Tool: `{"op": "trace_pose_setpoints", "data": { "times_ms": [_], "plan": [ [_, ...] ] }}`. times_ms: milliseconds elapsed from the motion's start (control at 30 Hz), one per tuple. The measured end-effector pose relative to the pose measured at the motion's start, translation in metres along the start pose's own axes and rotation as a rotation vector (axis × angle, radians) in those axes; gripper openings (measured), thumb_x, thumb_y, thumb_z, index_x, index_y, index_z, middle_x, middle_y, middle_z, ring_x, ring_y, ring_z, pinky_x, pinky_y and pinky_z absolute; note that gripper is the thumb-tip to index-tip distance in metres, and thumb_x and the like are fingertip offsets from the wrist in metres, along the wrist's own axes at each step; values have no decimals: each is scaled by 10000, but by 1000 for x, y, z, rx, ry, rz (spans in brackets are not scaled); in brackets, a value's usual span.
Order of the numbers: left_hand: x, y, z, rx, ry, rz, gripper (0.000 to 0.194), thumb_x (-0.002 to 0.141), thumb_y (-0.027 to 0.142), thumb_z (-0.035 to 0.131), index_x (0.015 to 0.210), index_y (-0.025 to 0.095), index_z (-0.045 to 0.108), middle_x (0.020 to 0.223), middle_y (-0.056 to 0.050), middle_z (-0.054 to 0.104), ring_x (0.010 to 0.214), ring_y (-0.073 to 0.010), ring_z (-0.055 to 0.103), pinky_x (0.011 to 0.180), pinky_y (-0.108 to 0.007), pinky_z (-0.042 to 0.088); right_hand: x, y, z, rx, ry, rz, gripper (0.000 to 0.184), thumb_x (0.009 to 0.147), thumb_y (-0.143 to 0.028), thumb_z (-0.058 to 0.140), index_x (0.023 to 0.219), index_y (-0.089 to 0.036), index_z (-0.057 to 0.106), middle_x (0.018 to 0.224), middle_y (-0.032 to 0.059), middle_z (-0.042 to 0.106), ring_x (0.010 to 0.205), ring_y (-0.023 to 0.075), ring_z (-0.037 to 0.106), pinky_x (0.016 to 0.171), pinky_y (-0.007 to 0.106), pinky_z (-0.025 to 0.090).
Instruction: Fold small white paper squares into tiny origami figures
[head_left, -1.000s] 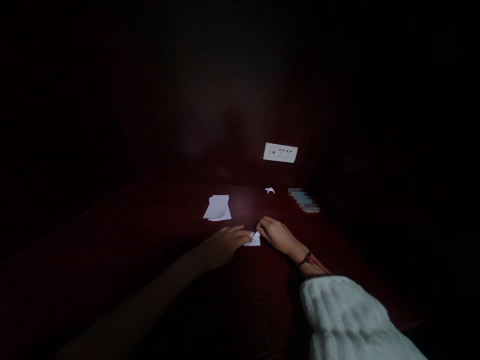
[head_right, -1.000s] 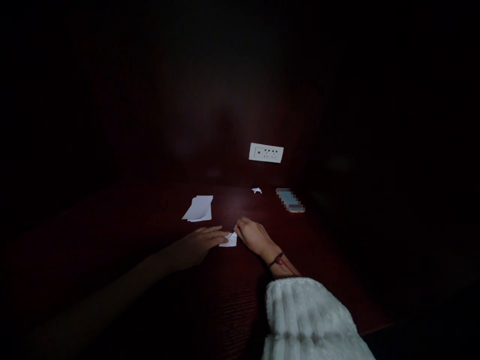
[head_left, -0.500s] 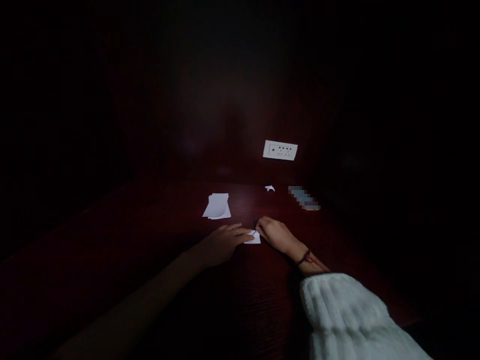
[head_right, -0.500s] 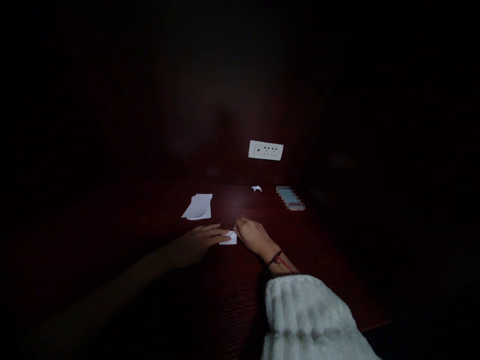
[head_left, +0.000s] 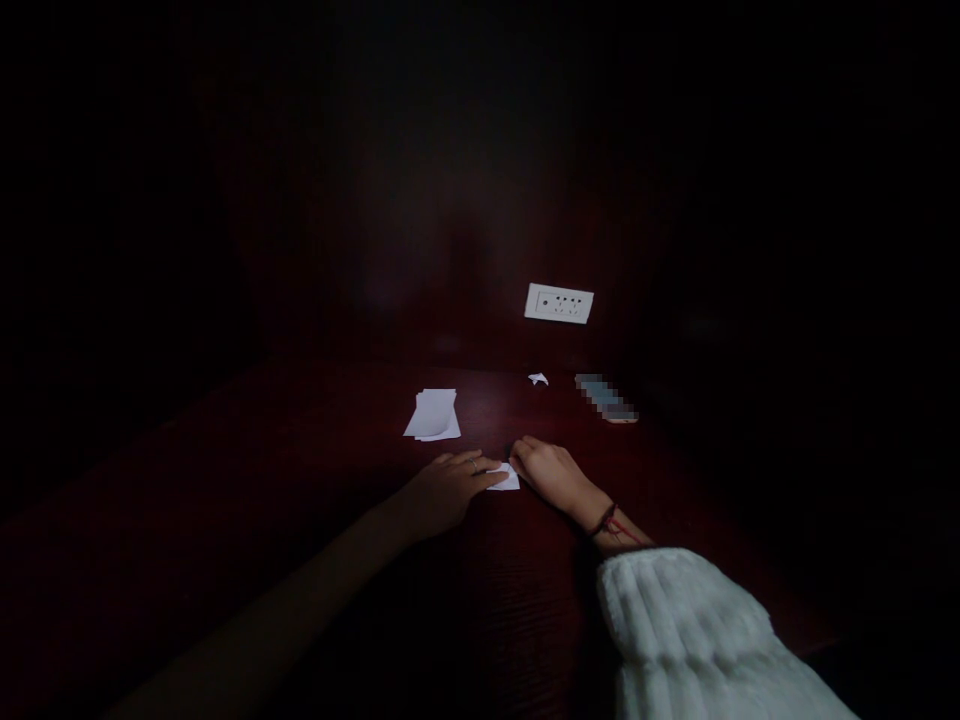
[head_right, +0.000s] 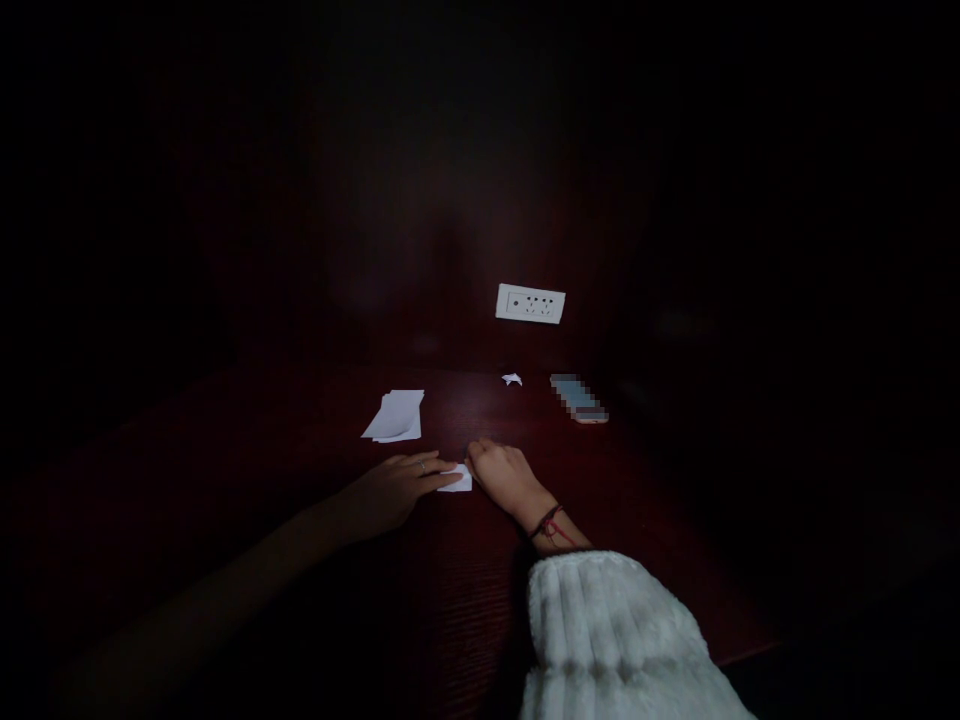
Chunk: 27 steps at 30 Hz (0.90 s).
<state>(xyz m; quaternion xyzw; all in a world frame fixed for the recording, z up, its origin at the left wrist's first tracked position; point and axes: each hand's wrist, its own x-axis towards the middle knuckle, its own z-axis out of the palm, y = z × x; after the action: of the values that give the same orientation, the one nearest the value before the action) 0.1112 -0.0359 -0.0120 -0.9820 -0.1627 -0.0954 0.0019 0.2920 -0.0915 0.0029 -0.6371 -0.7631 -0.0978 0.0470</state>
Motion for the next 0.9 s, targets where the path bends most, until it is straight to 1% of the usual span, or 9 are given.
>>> {"op": "trace_pose_setpoints", "data": {
  "times_ms": [167,300,367,467,567,767,900],
  "plan": [
    [1,2,-1,9,8,-9,512,734,33,315,1175,292,329,1236,24,351,1133,-194,276,857,-351,275,0,-2,-1,-40,15,-3,251,843,-280,265,853,-156,483,849,71,539,738,159,538,617,242,388],
    [1,1,1,13,16,-9,510,734,41,315,1174,299,327,1226,36,364,1120,-200,295,845,-355,283,-3,5,-1,26,62,-33,246,832,-303,298,856,-160,497,843,58,528,720,139,526,606,226,385],
    [2,-1,4,27,16,-11,525,724,34,315,1175,303,323,1227,39,365,1117,-201,300,838,-360,284,-6,12,-2,81,74,-100,231,828,-291,318,885,-176,510,848,45,521,742,124,517,638,214,382],
    [3,-6,11,46,24,-11,545,716,25,310,1180,309,315,1237,42,353,1125,-195,292,839,-362,277,-9,19,-1,160,66,-236,213,818,-239,350,929,-222,531,864,21,516,769,101,504,683,194,370],
    [4,-11,16,44,35,-10,554,713,24,309,1186,314,304,1242,46,345,1132,-189,284,836,-355,279,-11,21,-1,197,53,-314,240,807,-192,364,951,-247,547,885,12,518,781,93,502,700,187,362],
    [6,-18,23,22,65,3,537,716,25,312,1170,311,336,1223,41,374,1122,-185,302,827,-342,280,-10,16,-2,192,24,-332,271,789,-148,374,971,-232,558,915,23,531,821,105,507,722,199,356],
    [7,-20,24,17,76,17,526,720,34,319,1168,310,338,1221,42,375,1123,-183,301,826,-335,278,-10,15,-4,187,13,-339,284,774,-132,385,983,-224,553,931,29,538,836,117,508,731,212,363]
  ]
}}
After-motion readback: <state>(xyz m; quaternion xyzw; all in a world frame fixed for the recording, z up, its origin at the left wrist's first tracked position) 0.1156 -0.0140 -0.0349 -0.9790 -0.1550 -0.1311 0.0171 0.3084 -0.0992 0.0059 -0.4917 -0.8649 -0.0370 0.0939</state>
